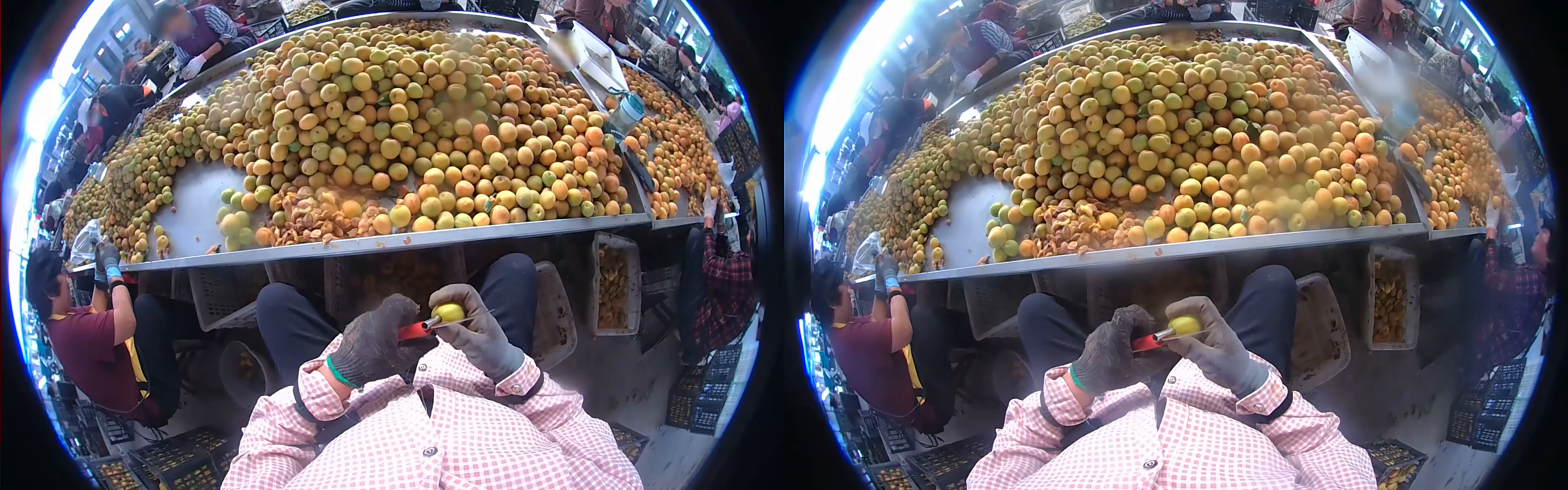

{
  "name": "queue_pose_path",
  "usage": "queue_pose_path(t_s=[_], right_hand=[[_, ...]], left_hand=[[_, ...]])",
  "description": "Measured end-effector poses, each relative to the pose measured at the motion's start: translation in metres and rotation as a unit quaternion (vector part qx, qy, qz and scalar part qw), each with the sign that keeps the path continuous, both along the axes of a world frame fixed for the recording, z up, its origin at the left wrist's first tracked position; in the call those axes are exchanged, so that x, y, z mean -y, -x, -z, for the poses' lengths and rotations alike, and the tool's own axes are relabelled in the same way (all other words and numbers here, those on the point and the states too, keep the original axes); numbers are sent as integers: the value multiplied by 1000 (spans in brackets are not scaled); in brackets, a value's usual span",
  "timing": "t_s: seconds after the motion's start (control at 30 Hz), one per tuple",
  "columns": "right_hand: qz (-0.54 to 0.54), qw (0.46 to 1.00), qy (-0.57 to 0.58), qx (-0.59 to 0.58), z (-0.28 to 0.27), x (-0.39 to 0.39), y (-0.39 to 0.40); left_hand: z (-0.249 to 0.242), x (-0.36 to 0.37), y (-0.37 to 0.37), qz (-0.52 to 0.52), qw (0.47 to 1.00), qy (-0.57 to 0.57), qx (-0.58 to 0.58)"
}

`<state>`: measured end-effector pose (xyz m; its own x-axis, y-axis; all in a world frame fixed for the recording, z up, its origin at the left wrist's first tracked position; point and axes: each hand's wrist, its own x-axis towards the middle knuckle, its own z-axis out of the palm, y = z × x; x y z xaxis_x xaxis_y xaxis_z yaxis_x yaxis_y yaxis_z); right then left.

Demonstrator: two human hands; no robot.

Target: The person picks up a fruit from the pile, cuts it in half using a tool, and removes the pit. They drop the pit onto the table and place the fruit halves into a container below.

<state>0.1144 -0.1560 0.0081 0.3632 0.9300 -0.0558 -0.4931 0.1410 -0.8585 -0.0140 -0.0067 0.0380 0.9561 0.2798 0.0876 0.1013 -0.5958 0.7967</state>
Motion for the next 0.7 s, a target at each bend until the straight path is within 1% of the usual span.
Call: queue_pose_path(t_s=[0.07, 0.1, 0.13, 0.17, 0.2, 0.23, 0.27, 0.3, 0.33, 0.37, 0.4, 0.43, 0.47, 0.5, 0.53, 0.57, 0.6, 0.63, 0.7], right_hand=[[13, 1000, 18, 2, -2, -2, 5], [32, 994, 26, 106, -2, -1, 7], [50, 976, 34, 210, -2, -2, 9], [49, 976, 34, 209, -4, -3, 10], [62, 969, 21, 240, -7, -5, 11], [74, 960, 7, 270, -9, -8, 12], [79, 959, -27, 271, -9, -14, 11], [79, 959, -26, 270, -8, -16, 8], [103, 919, -31, 379, -8, -18, 5], [125, 866, -37, 482, -8, -20, 4], [127, 863, -34, 489, -4, -21, 4], [127, 862, -35, 489, -5, -19, 5], [75, 955, 42, 284, -8, -15, 7], [17, 991, 118, 63, -9, -12, 8], [-3, 993, 116, 37, -11, -12, 5], [-2, 993, 113, 45, -9, -12, 5], [16, 978, 134, 159, -2, -12, 7], [44, 948, 149, 277, 5, -14, 5], [52, 956, 119, 262, 27, -18, 1]], left_hand=[[-4, 0, 0, 13, 999, -52, 6], [-3, 0, -1, 13, 999, -52, 6], [0, 1, -2, 8, 997, 32, -64], [4, 2, -4, 3, 984, 116, -133], [11, 5, -3, 3, 984, 117, -133], [22, 10, -1, 12, 980, 177, -88], [31, 14, 0, 20, 971, 236, -42], [39, 17, -1, 20, 970, 237, -44], [45, 18, -3, 32, 975, 213, -51], [49, 19, -2, 43, 979, 189, -60], [49, 19, -4, 41, 980, 188, -60], [48, 18, -7, 33, 977, 209, -31], [48, 17, -9, 27, 973, 230, -3], [54, 15, -8, 26, 973, 230, -2], [64, 12, -8, 29, 984, 166, -58], [68, 6, -11, 31, 989, 96, -108], [56, 5, -12, 3, 989, 87, -122], [57, 2, -9, 6, 994, 53, -96], [54, -5, -11, 1, 997, 54, -60]])
